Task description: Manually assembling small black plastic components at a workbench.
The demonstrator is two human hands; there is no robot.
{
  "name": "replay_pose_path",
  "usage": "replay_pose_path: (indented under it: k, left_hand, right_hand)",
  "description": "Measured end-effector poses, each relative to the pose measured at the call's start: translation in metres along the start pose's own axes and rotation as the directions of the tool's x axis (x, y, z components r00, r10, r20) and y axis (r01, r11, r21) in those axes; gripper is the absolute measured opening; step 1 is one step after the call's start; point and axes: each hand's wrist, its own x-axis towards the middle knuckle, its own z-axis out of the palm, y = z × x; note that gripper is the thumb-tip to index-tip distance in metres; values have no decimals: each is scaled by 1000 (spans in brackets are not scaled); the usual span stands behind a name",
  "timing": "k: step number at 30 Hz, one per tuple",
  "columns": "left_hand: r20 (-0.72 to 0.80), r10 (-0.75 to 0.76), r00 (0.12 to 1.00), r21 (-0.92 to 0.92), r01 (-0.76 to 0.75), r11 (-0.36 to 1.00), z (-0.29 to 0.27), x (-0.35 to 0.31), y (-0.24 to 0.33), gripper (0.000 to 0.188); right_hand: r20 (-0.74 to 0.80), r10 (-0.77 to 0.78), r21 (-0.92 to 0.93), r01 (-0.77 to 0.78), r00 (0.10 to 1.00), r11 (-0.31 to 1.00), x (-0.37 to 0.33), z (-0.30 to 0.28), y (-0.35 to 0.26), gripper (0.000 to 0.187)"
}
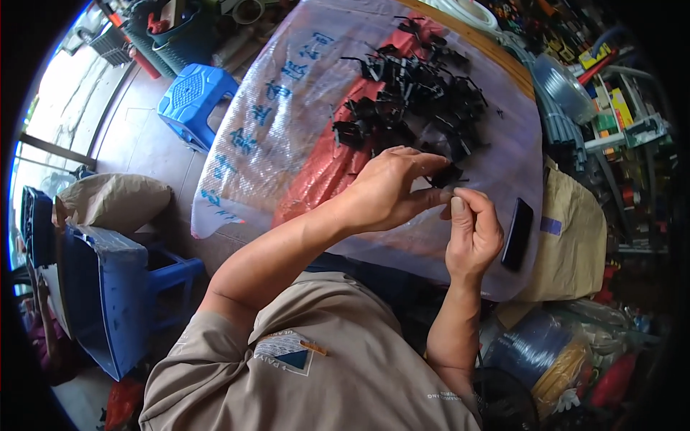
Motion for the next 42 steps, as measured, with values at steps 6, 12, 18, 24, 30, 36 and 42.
replay_pose_path:
  k: [6,12,18,24,30,36,42]
  left_hand:
    - [75,67,995,-71,-62,996,22,-2,7,33]
    - [20,105,994,19,-105,994,40,-6,5,23]
    - [-36,50,998,18,-49,999,46,-17,3,16]
    - [-82,91,992,108,-82,991,47,-24,0,18]
    - [22,-417,909,-485,375,790,44,-30,-1,26]
    - [245,-628,739,-799,521,301,35,-31,-7,29]
    - [376,-503,778,-594,619,514,30,-37,1,32]
  right_hand:
    - [12,220,371,-209,975,905,-4,-19,28,18]
    - [99,195,495,-219,976,841,-12,-21,40,10]
    - [144,232,618,-270,962,738,-17,-16,39,9]
    - [142,287,565,-315,948,763,-25,-11,46,13]
    - [199,312,525,-370,929,767,-17,-14,27,28]
    - [341,250,255,-345,906,903,-38,-30,35,12]
    - [296,349,189,-412,889,891,-33,-26,35,8]
